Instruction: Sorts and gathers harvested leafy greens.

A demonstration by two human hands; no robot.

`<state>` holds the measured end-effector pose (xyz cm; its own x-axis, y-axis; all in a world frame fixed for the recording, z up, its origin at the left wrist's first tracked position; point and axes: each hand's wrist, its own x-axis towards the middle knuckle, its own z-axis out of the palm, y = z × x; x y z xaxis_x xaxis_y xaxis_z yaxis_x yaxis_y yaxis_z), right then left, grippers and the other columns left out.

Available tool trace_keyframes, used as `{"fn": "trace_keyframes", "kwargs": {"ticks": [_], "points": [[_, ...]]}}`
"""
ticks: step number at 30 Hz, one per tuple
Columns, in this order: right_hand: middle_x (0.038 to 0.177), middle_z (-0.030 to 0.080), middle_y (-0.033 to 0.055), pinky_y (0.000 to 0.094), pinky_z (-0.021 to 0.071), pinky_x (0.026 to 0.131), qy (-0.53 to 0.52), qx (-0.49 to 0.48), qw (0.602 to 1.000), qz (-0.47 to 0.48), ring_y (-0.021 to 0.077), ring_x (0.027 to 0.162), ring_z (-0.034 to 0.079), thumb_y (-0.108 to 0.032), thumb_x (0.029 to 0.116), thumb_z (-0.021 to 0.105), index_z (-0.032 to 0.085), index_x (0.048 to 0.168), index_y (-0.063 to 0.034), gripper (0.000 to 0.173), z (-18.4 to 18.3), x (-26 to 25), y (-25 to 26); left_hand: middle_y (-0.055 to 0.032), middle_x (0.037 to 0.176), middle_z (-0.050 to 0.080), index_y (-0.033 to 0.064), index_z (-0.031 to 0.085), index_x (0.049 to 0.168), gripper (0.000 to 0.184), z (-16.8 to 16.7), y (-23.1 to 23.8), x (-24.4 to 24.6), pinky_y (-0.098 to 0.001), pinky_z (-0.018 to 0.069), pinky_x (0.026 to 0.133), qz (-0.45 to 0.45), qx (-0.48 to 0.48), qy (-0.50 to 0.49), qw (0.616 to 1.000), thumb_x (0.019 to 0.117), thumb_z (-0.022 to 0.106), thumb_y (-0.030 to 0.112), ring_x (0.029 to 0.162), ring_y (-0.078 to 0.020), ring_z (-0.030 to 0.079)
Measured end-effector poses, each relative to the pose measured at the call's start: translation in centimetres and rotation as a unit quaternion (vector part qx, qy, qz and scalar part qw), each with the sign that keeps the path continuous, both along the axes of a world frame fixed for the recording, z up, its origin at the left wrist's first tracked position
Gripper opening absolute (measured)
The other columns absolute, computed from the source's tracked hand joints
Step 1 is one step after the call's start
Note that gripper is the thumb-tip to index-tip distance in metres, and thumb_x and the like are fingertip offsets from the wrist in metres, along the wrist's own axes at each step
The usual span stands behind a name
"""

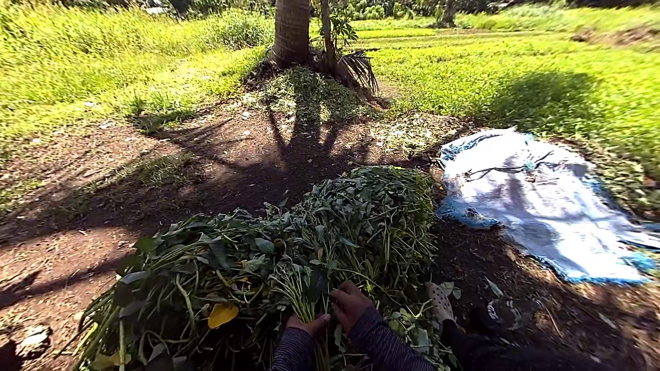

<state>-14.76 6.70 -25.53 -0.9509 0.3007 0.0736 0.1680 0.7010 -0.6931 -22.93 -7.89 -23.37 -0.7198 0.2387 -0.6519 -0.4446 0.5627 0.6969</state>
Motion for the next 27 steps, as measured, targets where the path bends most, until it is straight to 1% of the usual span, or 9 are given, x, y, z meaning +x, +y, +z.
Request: {"fn": "trace_keyframes", "kwargs": {"ticks": [3, 7, 10, 12, 13, 16, 21, 24, 27], "points": [[0.129, 0.063, 0.0223, 0.0484, 0.0544, 0.099, -0.107, -0.041, 0.993, 0.022, 0.0336, 0.114, 0.066, -0.02, 0.0999, 0.06, 0.073, 0.121, -0.0041, 0.029, 0.9, -0.8, 0.2, -0.0186, 0.108, 0.07, -0.0078, 0.054, 0.131, 0.067, 0.3, -0.2, 0.0, -0.0399, 0.0562, 0.089, -0.002, 0.002, 0.005, 1.0, 0.0802, 0.09, 0.017, 0.094, -0.0227, 0.069], [0.131, 0.062, 0.0221, 0.0476, 0.0534, 0.101, -0.106, -0.08, 0.991, 0.005, 0.033, 0.116, 0.065, -0.019, 0.0988, 0.061, 0.071, 0.119, -0.0007, 0.029, -0.1, -0.6, 0.1, -0.0146, 0.1, 0.072, -0.0086, 0.057, 0.123, 0.053, 0.7, -0.5, 0.3, -0.034, 0.0576, 0.084, 0.018, 0.059, -0.013, 0.998, 0.0807, 0.087, 0.005, 0.087, -0.0168, 0.07], [0.13, 0.063, 0.0211, 0.0435, 0.0506, 0.103, -0.131, -0.233, 0.963, -0.033, 0.0287, 0.115, 0.064, -0.015, 0.1033, 0.055, 0.066, 0.125, 0.0043, 0.032, 0.4, -0.8, 1.1, -0.0151, 0.106, 0.072, -0.0089, 0.055, 0.127, 0.057, 1.0, -0.6, 0.0, -0.034, 0.0561, 0.088, 0.002, 0.052, -0.024, 0.998, 0.0811, 0.086, 0.003, 0.092, -0.0168, 0.07], [0.108, 0.066, 0.0166, 0.0418, 0.0561, 0.078, -0.125, -0.354, 0.917, -0.135, 0.023, 0.085, 0.066, -0.018, 0.1059, 0.052, 0.063, 0.123, 0.002, 0.029, -0.2, -1.0, 2.0, -0.0175, 0.113, 0.07, -0.0083, 0.054, 0.13, 0.062, 0.9, -0.7, -0.3, -0.0374, 0.0543, 0.094, -0.005, 0.027, -0.025, 0.999, 0.0795, 0.088, 0.005, 0.101, -0.0203, 0.069], [0.104, 0.065, 0.0152, 0.0409, 0.0554, 0.073, -0.118, -0.364, 0.911, -0.153, 0.0213, 0.078, 0.064, -0.019, 0.1066, 0.05, 0.063, 0.123, 0.0005, 0.029, -0.2, -1.0, 2.4, -0.0188, 0.116, 0.069, -0.0085, 0.054, 0.131, 0.065, 0.7, -0.8, -0.4, -0.039, 0.0532, 0.096, -0.005, 0.018, -0.022, 1.0, 0.0789, 0.088, 0.006, 0.104, -0.0222, 0.068], [0.131, 0.062, 0.02, 0.0414, 0.0546, 0.097, -0.064, -0.204, 0.977, -0.023, 0.0263, 0.113, 0.065, -0.016, 0.1018, 0.056, 0.067, 0.131, -0.0039, 0.033, 1.0, 0.2, 1.8, -0.021, 0.122, 0.067, -0.0076, 0.053, 0.135, 0.071, 0.6, -0.9, -0.6, -0.042, 0.0508, 0.101, -0.017, -0.018, -0.009, 1.0, 0.0782, 0.09, 0.013, 0.111, -0.0259, 0.066], [0.119, 0.069, 0.0204, 0.0491, 0.0566, 0.096, 0.022, 0.016, 0.99, 0.137, 0.0344, 0.108, 0.069, -0.012, 0.0984, 0.061, 0.075, 0.117, -0.0062, 0.024, 1.1, 0.8, 0.9, -0.0196, 0.12, 0.067, -0.0061, 0.052, 0.136, 0.074, 0.5, -0.7, -0.2, -0.0417, 0.0514, 0.1, -0.035, -0.024, -0.005, 0.999, 0.0772, 0.091, 0.016, 0.11, -0.0249, 0.066], [0.121, 0.068, 0.0219, 0.0509, 0.0545, 0.098, -0.007, 0.054, 0.983, 0.175, 0.0379, 0.112, 0.067, -0.014, 0.1008, 0.058, 0.074, 0.115, -0.0025, 0.024, 1.4, 0.4, 1.0, -0.0179, 0.116, 0.069, -0.0066, 0.052, 0.134, 0.071, 0.5, -0.7, 0.0, -0.0392, 0.053, 0.096, -0.028, -0.001, -0.002, 1.0, 0.077, 0.091, 0.012, 0.104, -0.0221, 0.068], [0.125, 0.067, 0.0214, 0.0483, 0.0516, 0.103, -0.047, -0.047, 0.992, 0.106, 0.034, 0.118, 0.065, -0.014, 0.1008, 0.056, 0.072, 0.118, 0.0011, 0.028, 1.8, 0.4, 0.7, -0.0188, 0.121, 0.067, -0.0063, 0.052, 0.135, 0.071, 0.7, -0.9, -0.1, -0.039, 0.0515, 0.099, -0.066, -0.012, -0.004, 0.998, 0.0778, 0.09, 0.013, 0.109, -0.0223, 0.066]]}}
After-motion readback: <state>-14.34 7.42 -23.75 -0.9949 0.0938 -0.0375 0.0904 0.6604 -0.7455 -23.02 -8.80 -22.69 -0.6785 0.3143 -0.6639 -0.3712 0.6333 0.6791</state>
